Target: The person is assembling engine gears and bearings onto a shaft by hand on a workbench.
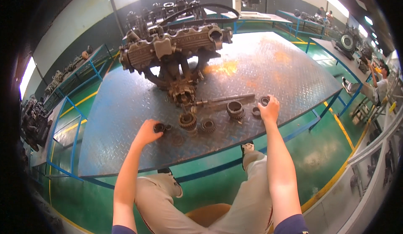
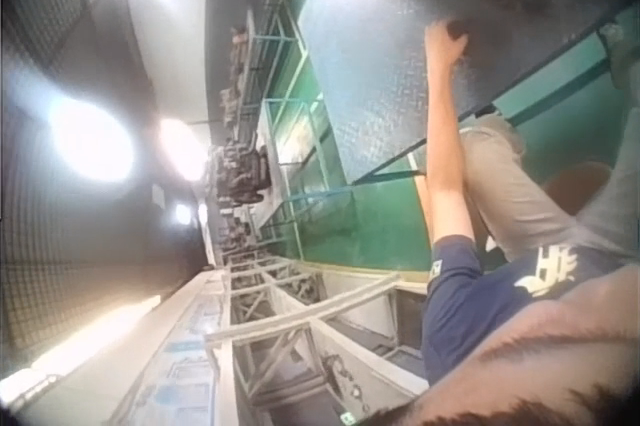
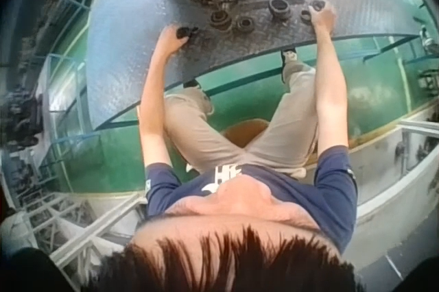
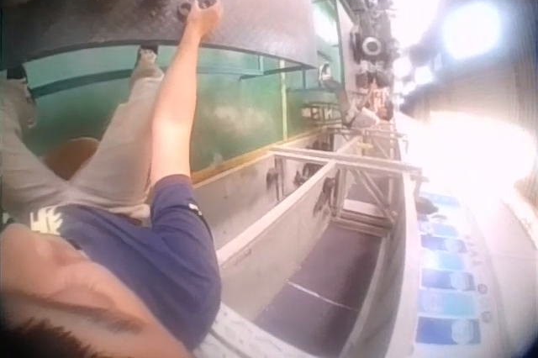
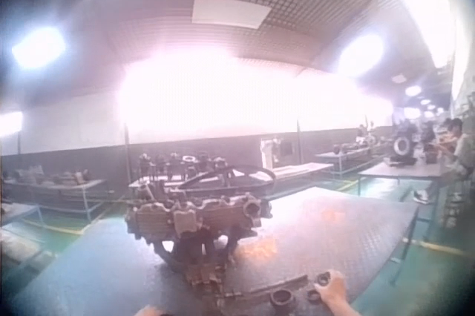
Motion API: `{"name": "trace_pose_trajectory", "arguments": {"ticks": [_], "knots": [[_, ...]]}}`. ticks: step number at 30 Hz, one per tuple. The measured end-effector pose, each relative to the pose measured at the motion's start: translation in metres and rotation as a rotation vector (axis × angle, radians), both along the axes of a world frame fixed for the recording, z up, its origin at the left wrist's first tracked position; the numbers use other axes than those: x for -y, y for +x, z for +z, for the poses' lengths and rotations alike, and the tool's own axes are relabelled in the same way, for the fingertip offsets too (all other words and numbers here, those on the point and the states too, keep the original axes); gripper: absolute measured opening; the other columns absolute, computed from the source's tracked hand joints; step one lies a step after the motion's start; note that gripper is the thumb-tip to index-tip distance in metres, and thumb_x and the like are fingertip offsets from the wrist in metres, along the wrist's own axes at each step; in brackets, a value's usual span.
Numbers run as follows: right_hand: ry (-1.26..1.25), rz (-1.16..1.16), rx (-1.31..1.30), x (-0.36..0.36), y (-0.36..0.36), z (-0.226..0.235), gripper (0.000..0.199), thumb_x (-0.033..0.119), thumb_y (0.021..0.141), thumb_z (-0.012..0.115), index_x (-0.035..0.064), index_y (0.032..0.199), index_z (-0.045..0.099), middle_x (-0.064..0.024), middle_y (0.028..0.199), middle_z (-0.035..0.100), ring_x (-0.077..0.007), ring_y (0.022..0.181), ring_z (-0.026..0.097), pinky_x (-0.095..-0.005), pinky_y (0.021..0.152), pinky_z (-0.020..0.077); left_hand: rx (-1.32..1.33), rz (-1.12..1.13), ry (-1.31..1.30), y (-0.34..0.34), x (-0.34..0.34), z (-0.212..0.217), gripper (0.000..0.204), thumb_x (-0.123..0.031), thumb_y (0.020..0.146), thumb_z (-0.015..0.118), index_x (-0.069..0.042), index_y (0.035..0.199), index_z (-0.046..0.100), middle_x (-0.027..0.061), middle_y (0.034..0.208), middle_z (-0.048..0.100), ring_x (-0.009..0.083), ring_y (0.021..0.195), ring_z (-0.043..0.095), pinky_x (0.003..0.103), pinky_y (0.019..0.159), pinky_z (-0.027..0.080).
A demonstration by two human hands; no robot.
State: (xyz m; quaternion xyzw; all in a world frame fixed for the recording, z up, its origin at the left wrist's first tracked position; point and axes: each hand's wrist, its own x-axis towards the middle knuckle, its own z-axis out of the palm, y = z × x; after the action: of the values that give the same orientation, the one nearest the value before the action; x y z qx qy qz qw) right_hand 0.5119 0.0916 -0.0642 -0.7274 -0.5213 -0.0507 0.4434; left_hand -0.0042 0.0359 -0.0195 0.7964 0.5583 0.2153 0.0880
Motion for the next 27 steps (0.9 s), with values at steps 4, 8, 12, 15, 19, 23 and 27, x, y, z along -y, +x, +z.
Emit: {"name": "trace_pose_trajectory", "arguments": {"ticks": [4, 8, 12, 15, 19, 23, 27], "knots": [[-0.044, 0.026, 0.039, -0.010, -0.015, 0.002, 0.051, 0.023, 0.068, 0.080, 0.0053, 0.111, 0.060, -0.0152, 0.112, 0.062, -0.0335, 0.111, 0.055, -0.0419, 0.096, 0.0429, -0.002, 0.062, -0.047, 0.001, 0.002, 0.008, 0.047, -0.024, 0.066, 0.073, -0.001, 0.107, 0.067, 0.0181, 0.102, 0.062, 0.0377, 0.103, 0.054, 0.043, 0.093, 0.045], [-0.051, 0.035, 0.031, -0.017, -0.024, -0.002, 0.049, 0.022, 0.068, 0.081, 0.0052, 0.109, 0.059, -0.0156, 0.112, 0.062, -0.0338, 0.110, 0.055, -0.0417, 0.096, 0.0428, -0.057, 0.073, -0.027, -0.001, 0.003, 0.012, 0.047, -0.023, 0.067, 0.072, -0.001, 0.107, 0.066, 0.0184, 0.103, 0.062, 0.0369, 0.105, 0.054, 0.042, 0.094, 0.044], [-0.100, 0.018, -0.014, -0.019, -0.022, -0.001, 0.052, 0.022, 0.068, 0.082, 0.0052, 0.111, 0.058, -0.0160, 0.112, 0.062, -0.0339, 0.109, 0.056, -0.0407, 0.096, 0.0433, -0.071, 0.118, -0.049, 0.000, 0.004, 0.006, 0.048, -0.023, 0.067, 0.071, 0.000, 0.109, 0.065, 0.0184, 0.106, 0.061, 0.0368, 0.107, 0.053, 0.041, 0.095, 0.044], [-0.094, 0.064, -0.003, -0.019, -0.020, -0.002, 0.052, 0.022, 0.068, 0.082, 0.0050, 0.111, 0.057, -0.0158, 0.111, 0.062, -0.0340, 0.108, 0.055, -0.0409, 0.095, 0.0440, -0.077, 0.115, -0.016, -0.003, 0.001, 0.002, 0.050, -0.024, 0.068, 0.071, 0.000, 0.111, 0.064, 0.0181, 0.106, 0.061, 0.0368, 0.107, 0.053, 0.042, 0.096, 0.044], [0.004, 0.049, 0.082, -0.028, -0.009, 0.004, 0.052, 0.023, 0.068, 0.082, 0.0042, 0.111, 0.057, -0.0159, 0.110, 0.061, -0.0344, 0.108, 0.055, -0.0427, 0.093, 0.0445, -0.068, 0.105, 0.021, 0.002, -0.006, 0.005, 0.050, -0.024, 0.067, 0.071, 0.000, 0.110, 0.064, 0.0184, 0.107, 0.061, 0.0368, 0.107, 0.053, 0.043, 0.095, 0.044], [-0.094, 0.029, 0.086, -0.030, -0.018, -0.011, 0.055, 0.023, 0.069, 0.082, 0.0048, 0.114, 0.056, -0.0156, 0.113, 0.060, -0.0347, 0.109, 0.054, -0.0420, 0.097, 0.0428, -0.120, 0.120, -0.004, -0.006, -0.006, -0.006, 0.053, -0.024, 0.066, 0.072, 0.000, 0.113, 0.063, 0.0193, 0.109, 0.061, 0.0374, 0.107, 0.053, 0.044, 0.095, 0.044], [-0.063, 0.017, 0.130, -0.022, -0.029, 0.002, 0.057, 0.022, 0.071, 0.081, 0.0035, 0.118, 0.054, -0.0163, 0.119, 0.056, -0.0351, 0.115, 0.050, -0.0424, 0.100, 0.0399, -0.104, 0.122, 0.091, 0.007, -0.002, 0.002, 0.057, -0.024, 0.068, 0.073, 0.001, 0.118, 0.060, 0.0202, 0.113, 0.058, 0.0382, 0.109, 0.052, 0.045, 0.095, 0.044]]}}
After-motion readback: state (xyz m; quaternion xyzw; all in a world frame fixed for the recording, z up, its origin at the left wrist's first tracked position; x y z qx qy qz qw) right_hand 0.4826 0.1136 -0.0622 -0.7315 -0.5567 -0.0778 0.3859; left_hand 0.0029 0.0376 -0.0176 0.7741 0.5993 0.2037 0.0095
